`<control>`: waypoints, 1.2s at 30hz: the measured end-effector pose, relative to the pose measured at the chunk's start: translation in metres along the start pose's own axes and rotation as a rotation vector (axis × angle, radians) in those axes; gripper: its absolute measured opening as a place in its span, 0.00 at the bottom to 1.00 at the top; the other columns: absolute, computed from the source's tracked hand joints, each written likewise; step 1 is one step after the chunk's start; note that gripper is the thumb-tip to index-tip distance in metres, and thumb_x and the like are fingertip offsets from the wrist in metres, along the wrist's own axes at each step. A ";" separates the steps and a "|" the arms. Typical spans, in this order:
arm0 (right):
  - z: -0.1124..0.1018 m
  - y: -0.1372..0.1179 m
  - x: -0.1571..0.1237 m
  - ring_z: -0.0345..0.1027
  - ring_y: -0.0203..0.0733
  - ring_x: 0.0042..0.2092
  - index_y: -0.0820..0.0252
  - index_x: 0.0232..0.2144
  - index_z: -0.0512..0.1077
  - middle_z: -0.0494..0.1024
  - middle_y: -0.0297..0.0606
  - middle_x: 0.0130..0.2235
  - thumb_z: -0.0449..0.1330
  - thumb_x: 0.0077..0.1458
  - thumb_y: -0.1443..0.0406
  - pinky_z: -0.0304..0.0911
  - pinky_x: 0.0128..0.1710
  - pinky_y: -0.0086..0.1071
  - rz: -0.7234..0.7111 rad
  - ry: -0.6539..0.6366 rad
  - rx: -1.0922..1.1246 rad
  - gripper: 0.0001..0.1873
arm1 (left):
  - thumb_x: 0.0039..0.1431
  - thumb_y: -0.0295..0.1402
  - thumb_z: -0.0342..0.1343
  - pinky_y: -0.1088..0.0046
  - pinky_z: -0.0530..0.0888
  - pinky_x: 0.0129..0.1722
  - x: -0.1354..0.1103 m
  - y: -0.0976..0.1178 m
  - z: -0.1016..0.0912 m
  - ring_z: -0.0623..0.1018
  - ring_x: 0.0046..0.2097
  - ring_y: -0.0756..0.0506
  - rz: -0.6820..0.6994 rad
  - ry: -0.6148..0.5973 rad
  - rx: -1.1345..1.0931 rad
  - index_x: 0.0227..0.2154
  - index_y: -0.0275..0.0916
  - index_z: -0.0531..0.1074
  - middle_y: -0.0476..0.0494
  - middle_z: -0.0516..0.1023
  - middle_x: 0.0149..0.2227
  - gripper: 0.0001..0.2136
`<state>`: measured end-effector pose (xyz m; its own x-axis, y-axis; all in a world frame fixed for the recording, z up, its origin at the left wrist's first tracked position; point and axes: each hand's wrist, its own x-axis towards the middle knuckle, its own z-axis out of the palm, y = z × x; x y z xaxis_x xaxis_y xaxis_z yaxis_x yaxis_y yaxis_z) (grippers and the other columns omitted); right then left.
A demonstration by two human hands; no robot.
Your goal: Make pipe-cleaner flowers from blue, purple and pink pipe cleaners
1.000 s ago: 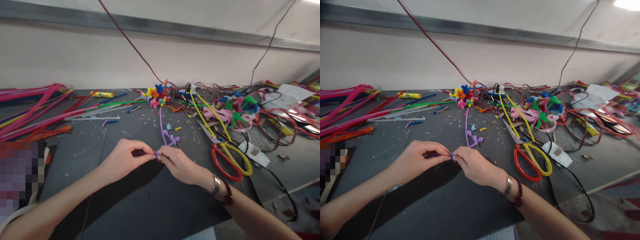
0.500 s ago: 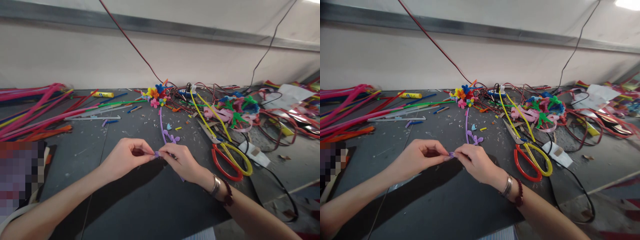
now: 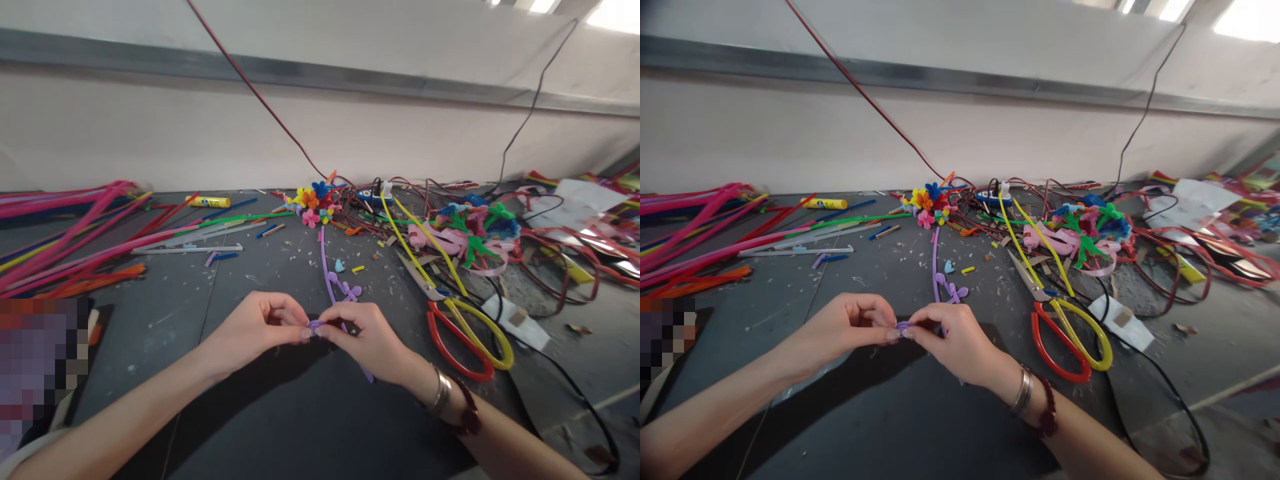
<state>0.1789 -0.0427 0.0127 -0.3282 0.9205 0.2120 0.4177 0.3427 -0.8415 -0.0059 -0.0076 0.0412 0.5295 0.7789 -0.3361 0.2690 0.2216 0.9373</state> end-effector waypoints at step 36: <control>0.007 0.007 -0.009 0.69 0.34 0.29 0.61 0.29 0.74 0.77 0.36 0.27 0.55 0.53 0.69 0.63 0.30 0.26 -0.243 0.162 -0.215 0.07 | 0.41 0.33 0.64 0.73 0.72 0.36 -0.004 0.001 0.006 0.78 0.35 0.45 -0.033 -0.061 0.049 0.31 0.36 0.73 0.45 0.81 0.30 0.13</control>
<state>0.1791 -0.0499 0.0019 -0.3083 0.8194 0.4833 0.5184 0.5707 -0.6368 -0.0030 -0.0139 0.0425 0.5674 0.7341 -0.3730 0.3252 0.2163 0.9206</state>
